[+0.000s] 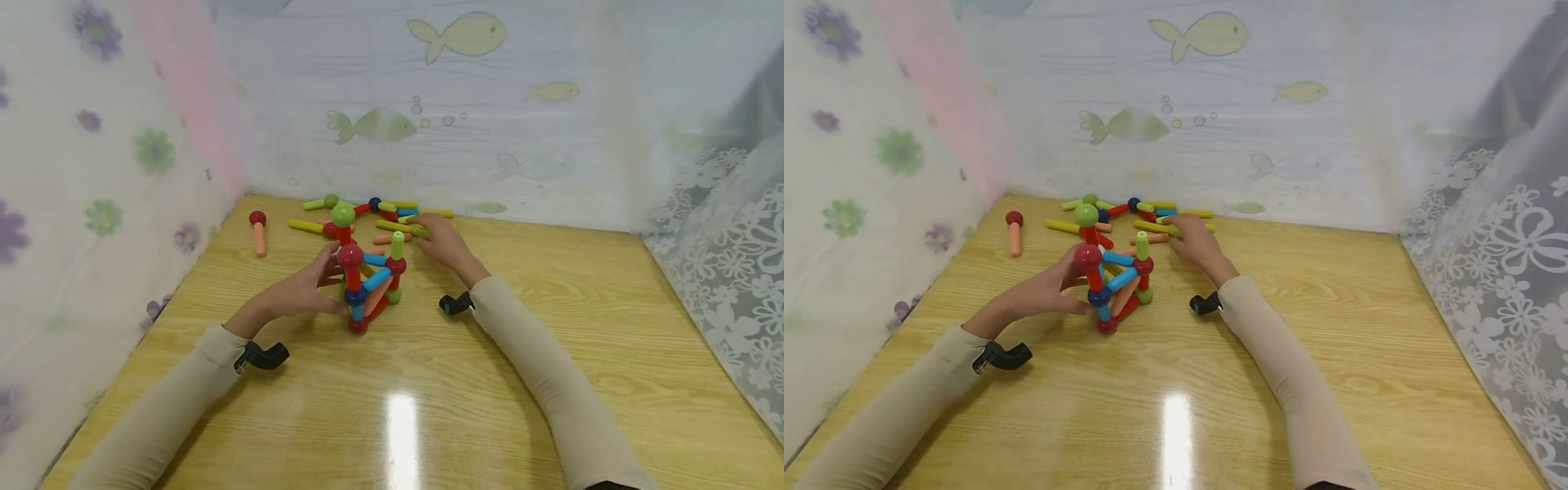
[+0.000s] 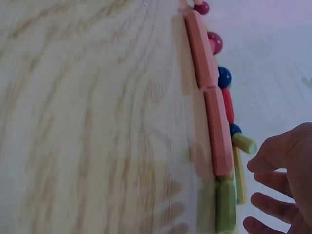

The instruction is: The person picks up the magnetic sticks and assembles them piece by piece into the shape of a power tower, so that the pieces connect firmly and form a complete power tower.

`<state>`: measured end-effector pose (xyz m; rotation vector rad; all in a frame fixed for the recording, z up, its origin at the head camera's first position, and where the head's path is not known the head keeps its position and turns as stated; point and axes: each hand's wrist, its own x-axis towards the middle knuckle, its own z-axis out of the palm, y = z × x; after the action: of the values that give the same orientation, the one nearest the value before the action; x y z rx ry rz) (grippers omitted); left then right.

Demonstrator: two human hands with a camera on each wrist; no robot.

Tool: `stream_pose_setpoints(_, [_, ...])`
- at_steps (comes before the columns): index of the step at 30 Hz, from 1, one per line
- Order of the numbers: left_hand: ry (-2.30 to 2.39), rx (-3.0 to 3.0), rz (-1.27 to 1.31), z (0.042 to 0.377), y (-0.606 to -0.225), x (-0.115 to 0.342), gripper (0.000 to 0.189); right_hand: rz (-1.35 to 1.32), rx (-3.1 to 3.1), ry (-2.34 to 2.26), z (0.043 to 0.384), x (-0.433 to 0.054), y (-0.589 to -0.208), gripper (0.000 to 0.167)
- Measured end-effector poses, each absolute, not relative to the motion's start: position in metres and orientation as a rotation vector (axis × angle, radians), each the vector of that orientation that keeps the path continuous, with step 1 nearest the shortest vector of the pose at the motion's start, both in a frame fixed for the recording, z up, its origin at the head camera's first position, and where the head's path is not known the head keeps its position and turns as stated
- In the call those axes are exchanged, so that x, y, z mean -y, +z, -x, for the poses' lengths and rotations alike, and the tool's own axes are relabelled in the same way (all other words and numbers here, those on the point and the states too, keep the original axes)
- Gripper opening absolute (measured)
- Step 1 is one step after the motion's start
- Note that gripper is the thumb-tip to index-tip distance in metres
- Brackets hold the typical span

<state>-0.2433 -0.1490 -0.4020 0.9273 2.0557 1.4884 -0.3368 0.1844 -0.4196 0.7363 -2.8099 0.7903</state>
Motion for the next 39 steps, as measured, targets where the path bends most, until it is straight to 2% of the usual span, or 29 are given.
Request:
stream_pose_setpoints(4, [1.474,-2.118,-0.916,0.239,-0.408,0.140,0.110,-0.846,2.794,0.768,0.338,-0.175,-0.416,0.041])
stream_pose_setpoints(11, [1.491,-2.293,-0.875,0.218,-0.426,0.114,0.137,-0.863,2.840,0.770,0.339,-0.162,-0.415,0.047])
stream_pose_setpoints(15, [1.543,-2.424,-0.859,0.211,-0.437,0.099,0.144,-0.879,2.876,0.765,0.339,-0.158,-0.417,0.052])
stream_pose_setpoints(20, [1.608,-2.431,-0.970,0.211,-0.441,0.097,0.140,-0.874,2.870,0.782,0.341,-0.154,-0.416,0.047])
stream_pose_setpoints(26, [1.534,-2.400,-0.981,0.211,-0.441,0.124,0.127,-0.854,2.838,0.819,0.351,-0.143,-0.412,0.049])
stream_pose_setpoints(31, [1.505,-2.344,-1.055,0.214,-0.441,0.148,0.119,-0.937,2.843,0.543,0.371,-0.117,-0.402,0.051])
stream_pose_setpoints(34, [1.476,-2.334,-1.028,0.213,-0.443,0.155,0.120,-1.001,2.846,0.295,0.385,-0.100,-0.396,0.063])
stream_pose_setpoints(39, [1.468,-2.301,-0.965,0.212,-0.447,0.152,0.115,-0.926,2.946,0.025,0.398,-0.085,-0.395,0.090])
